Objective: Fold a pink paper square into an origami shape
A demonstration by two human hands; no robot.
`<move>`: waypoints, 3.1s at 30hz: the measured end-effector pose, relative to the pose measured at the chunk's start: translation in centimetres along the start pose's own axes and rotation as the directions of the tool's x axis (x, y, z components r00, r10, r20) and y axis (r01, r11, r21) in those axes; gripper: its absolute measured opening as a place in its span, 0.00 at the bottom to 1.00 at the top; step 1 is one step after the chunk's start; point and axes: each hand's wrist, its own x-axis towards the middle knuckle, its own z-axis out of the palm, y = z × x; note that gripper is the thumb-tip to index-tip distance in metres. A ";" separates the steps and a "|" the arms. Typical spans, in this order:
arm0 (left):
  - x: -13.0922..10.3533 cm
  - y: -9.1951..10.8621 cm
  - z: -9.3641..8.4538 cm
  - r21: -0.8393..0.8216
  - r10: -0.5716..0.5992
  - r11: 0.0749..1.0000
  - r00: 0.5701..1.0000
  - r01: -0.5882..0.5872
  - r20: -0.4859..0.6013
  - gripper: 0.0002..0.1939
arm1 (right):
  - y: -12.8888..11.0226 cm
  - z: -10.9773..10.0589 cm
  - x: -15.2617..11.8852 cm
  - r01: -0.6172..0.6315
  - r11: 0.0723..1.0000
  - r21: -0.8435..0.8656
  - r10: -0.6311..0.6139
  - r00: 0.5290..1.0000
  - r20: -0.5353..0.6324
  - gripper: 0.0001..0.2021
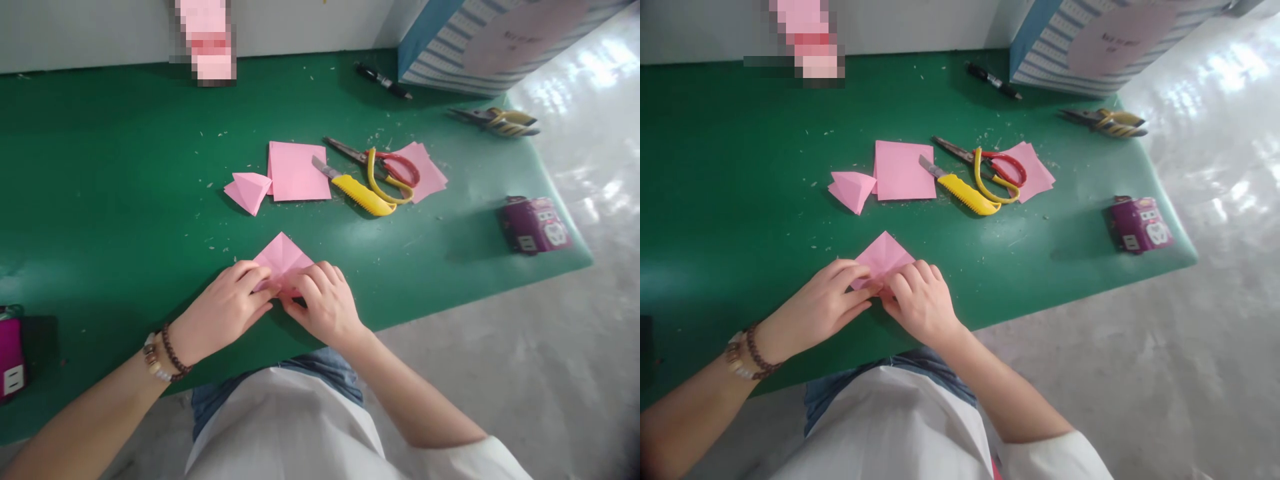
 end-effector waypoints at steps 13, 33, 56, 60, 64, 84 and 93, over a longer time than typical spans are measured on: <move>0.0 -0.1 0.1 -0.012 -0.004 1.000 1.000 0.004 0.008 0.12 | -0.1 -0.2 0.3 0.033 0.994 -0.105 -0.025 0.997 0.074 0.07; 0.2 -0.6 -0.2 -0.054 0.023 0.998 1.000 -0.023 0.004 0.16 | -1.5 0.7 -0.6 -0.056 0.993 0.103 0.056 0.998 -0.002 0.07; 0.3 -1.1 0.0 -0.143 0.017 0.990 1.000 -0.015 0.011 0.18 | -2.1 0.7 0.5 -0.074 0.991 0.113 0.085 0.992 -0.098 0.06; 0.3 -1.2 0.1 -0.137 0.003 0.991 1.000 -0.002 0.004 0.19 | -1.9 0.4 0.8 0.005 1.000 -0.004 -0.006 0.996 -0.091 0.08; 0.2 -1.0 0.0 -0.086 0.021 0.996 1.000 -0.020 0.009 0.19 | -0.6 -0.6 0.8 0.000 0.988 0.156 0.008 0.998 -0.055 0.04; -0.1 -0.9 -0.3 0.286 0.164 0.952 0.973 -0.112 -0.165 0.11 | 4.4 -3.0 -1.2 0.142 0.942 0.305 -0.166 0.985 0.052 0.18; -0.4 0.2 0.5 0.225 0.198 0.962 0.964 -0.157 -0.175 0.12 | 3.4 -2.8 -1.6 0.254 0.962 0.097 -0.254 0.967 -0.010 0.11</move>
